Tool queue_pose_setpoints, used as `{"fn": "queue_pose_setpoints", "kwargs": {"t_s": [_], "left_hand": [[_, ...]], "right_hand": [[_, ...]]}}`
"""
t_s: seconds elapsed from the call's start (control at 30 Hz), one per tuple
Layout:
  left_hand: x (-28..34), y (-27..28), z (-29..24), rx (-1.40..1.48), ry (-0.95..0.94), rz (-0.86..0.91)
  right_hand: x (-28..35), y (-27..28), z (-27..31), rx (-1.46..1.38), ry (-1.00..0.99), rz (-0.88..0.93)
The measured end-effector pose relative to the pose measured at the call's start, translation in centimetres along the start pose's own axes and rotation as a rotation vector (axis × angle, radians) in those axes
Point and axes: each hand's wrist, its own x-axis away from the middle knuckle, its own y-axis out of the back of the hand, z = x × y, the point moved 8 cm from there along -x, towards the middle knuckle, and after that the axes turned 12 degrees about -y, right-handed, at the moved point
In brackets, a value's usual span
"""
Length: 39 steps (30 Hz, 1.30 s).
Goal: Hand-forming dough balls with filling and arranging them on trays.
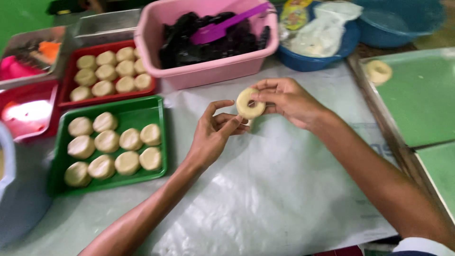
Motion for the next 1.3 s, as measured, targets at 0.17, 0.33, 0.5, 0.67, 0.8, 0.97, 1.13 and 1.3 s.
{"fn": "queue_pose_setpoints", "kwargs": {"t_s": [0.17, 0.33, 0.5, 0.67, 0.8, 0.97, 1.13, 1.3], "left_hand": [[-1.8, -6.5, 2.2, -0.027, 0.069, 0.165], [-2.6, -14.8, 4.1, -0.104, 0.084, 0.466], [-3.5, -22.7, 6.0, -0.400, -0.026, 0.686], [-3.9, -27.5, 6.9, -0.485, -0.046, 0.758], [-3.6, -29.7, 7.9, -0.495, -0.029, 0.785], [-3.8, -30.6, 8.0, -0.498, 0.011, 0.828], [-4.0, -30.7, 7.3, -0.471, 0.042, 0.852], [-3.9, -30.7, 7.6, -0.471, 0.084, 0.875]], "right_hand": [[4.4, 9.4, 2.8, -0.004, 0.022, -0.175], [10.6, 19.7, 5.0, -0.011, 0.066, -0.370], [13.3, 30.7, 4.3, -0.012, 0.085, -0.697], [11.2, 38.6, 0.3, -0.010, 0.017, -0.826], [8.9, 41.7, -2.4, -0.114, 0.023, -0.831], [7.6, 42.7, -2.9, -0.092, 0.041, -0.848], [7.4, 42.3, -2.2, -0.064, 0.060, -0.852], [7.7, 41.8, -1.9, -0.059, 0.034, -0.877]]}}
